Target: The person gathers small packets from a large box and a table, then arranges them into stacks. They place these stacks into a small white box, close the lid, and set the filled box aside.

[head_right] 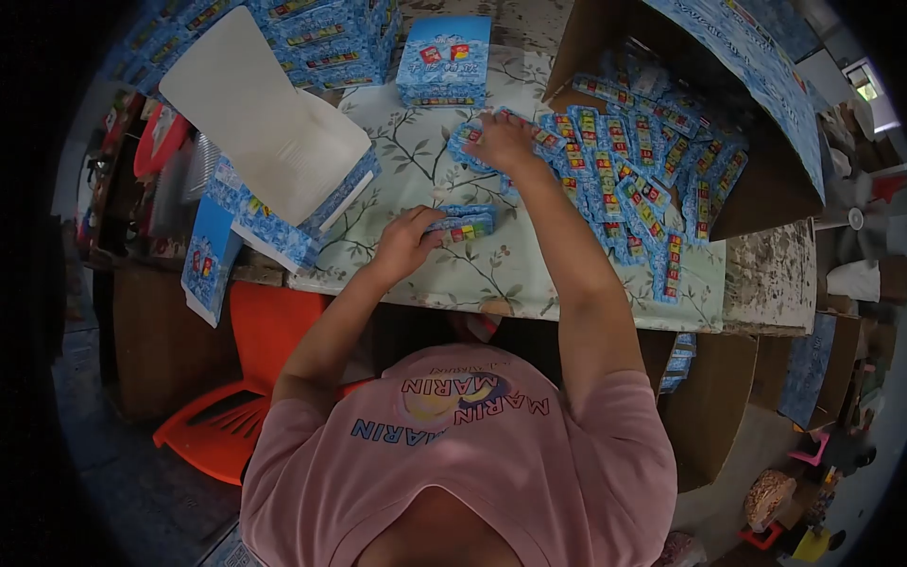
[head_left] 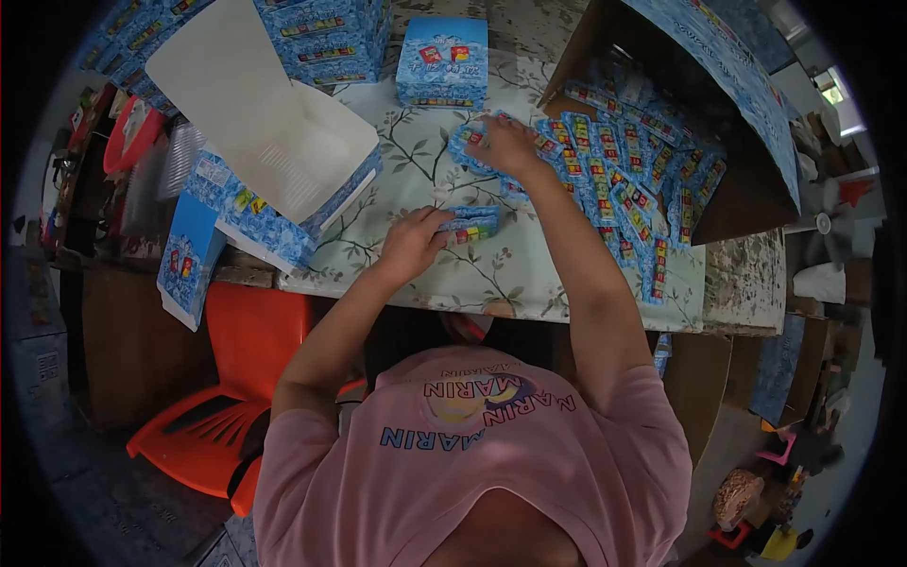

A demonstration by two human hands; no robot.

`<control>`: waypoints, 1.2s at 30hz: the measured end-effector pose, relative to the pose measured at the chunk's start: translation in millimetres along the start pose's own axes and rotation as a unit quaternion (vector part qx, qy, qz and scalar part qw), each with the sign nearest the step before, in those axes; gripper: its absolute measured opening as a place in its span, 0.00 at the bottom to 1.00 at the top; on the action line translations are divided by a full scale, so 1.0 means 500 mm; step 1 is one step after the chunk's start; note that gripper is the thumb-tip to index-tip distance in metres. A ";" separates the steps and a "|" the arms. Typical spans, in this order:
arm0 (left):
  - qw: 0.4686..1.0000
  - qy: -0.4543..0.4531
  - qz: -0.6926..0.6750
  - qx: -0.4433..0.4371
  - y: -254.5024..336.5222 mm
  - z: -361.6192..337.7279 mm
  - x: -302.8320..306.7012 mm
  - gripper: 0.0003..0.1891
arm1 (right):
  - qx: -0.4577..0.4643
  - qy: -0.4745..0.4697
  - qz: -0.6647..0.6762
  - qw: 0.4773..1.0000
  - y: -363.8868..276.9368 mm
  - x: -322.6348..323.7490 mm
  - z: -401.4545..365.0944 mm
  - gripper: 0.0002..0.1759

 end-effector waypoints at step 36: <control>0.996 0.004 -0.067 -0.059 0.031 -0.045 0.010 0.09 | -0.223 -0.318 0.279 0.878 0.057 0.056 -0.170 0.27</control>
Point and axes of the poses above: each hand's wrist, its own z-axis towards the middle knuckle, its own x-axis out of the back of the hand, y = z × x, the point moved 5 cm from there along z, towards the middle knuckle, and after that the axes turned 11 degrees about x, right-handed, at the moved point
